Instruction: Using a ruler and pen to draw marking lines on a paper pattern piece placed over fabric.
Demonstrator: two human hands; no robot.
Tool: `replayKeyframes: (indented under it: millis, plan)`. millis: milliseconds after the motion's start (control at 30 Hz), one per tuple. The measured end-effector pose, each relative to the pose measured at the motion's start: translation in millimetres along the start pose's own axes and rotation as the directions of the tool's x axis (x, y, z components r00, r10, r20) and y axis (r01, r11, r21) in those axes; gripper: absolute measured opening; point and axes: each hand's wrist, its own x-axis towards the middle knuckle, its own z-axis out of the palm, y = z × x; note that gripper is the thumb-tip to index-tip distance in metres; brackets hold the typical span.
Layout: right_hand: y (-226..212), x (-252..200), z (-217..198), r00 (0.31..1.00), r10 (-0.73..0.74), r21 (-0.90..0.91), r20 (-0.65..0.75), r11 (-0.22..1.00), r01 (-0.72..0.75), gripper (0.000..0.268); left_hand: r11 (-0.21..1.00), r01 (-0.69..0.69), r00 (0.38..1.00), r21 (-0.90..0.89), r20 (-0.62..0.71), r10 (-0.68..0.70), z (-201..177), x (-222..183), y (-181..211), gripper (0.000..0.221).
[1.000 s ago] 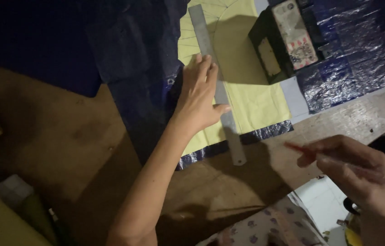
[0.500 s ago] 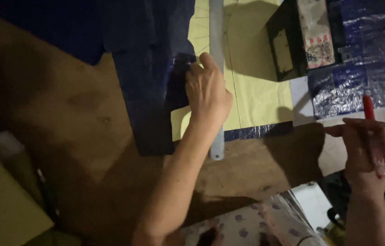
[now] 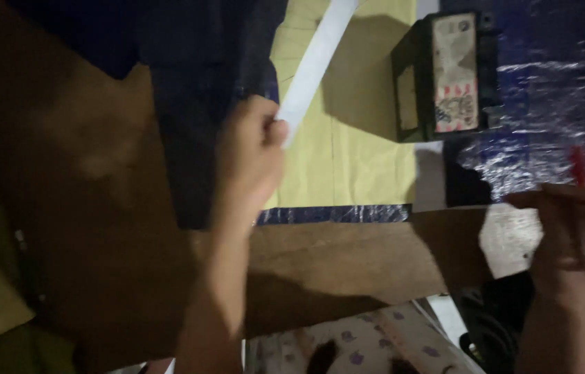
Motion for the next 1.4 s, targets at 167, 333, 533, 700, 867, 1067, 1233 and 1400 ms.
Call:
replayKeyframes:
  millis: [167, 333, 533, 700, 867, 1067, 1233, 1400]
  plan:
    - [9, -25, -14, 0.981, 0.17, -0.244, -0.09, 0.951, -0.188, 0.009, 0.979, -0.137, 0.943, -0.151, 0.283, 0.176, -132, -19, 90, 0.002]
    - [-5, -93, -5, 0.961, 0.194, -0.115, -0.195, 0.969, -0.219, 0.03, 0.862, -0.45, 0.602, -0.235, 0.633, 0.487, -81, 13, 100, 0.009]
    - [-74, -177, 55, 0.77, 0.368, -0.05, -0.521, 0.888, -0.458, 0.015, 0.885, -0.465, 0.381, 0.025, 0.908, 0.174, -11, 20, 59, 0.008]
    - [-57, -216, 75, 0.794, 0.256, 0.072, -0.552, 0.963, -0.261, 0.013, 0.869, -0.485, 0.403, 0.093, 0.906, 0.128, -1, 23, 36, 0.013]
    - [-85, -189, 92, 0.85, 0.267, 0.116, -0.454, 0.964, -0.241, 0.03, 0.569, -0.82, 0.23, -0.065, 0.873, 0.431, 9, 38, 22, 0.061]
    - [-84, -149, 127, 0.793, 0.414, 0.43, -0.446, 0.877, -0.215, 0.038, 0.265, -0.936, -0.132, -0.23, 0.931, 0.341, 18, 62, 29, 0.122]
    - [-78, -129, 148, 0.845, 0.251, 0.231, -0.473, 0.96, -0.156, 0.035, 0.117, -0.965, -0.19, -0.236, 0.931, 0.311, 1, 59, 45, 0.119]
    - [-74, -118, 156, 0.86, 0.143, 0.157, -0.491, 0.985, -0.074, 0.03, 0.096, -0.96, -0.218, -0.262, 0.92, 0.325, 1, 59, 47, 0.115]
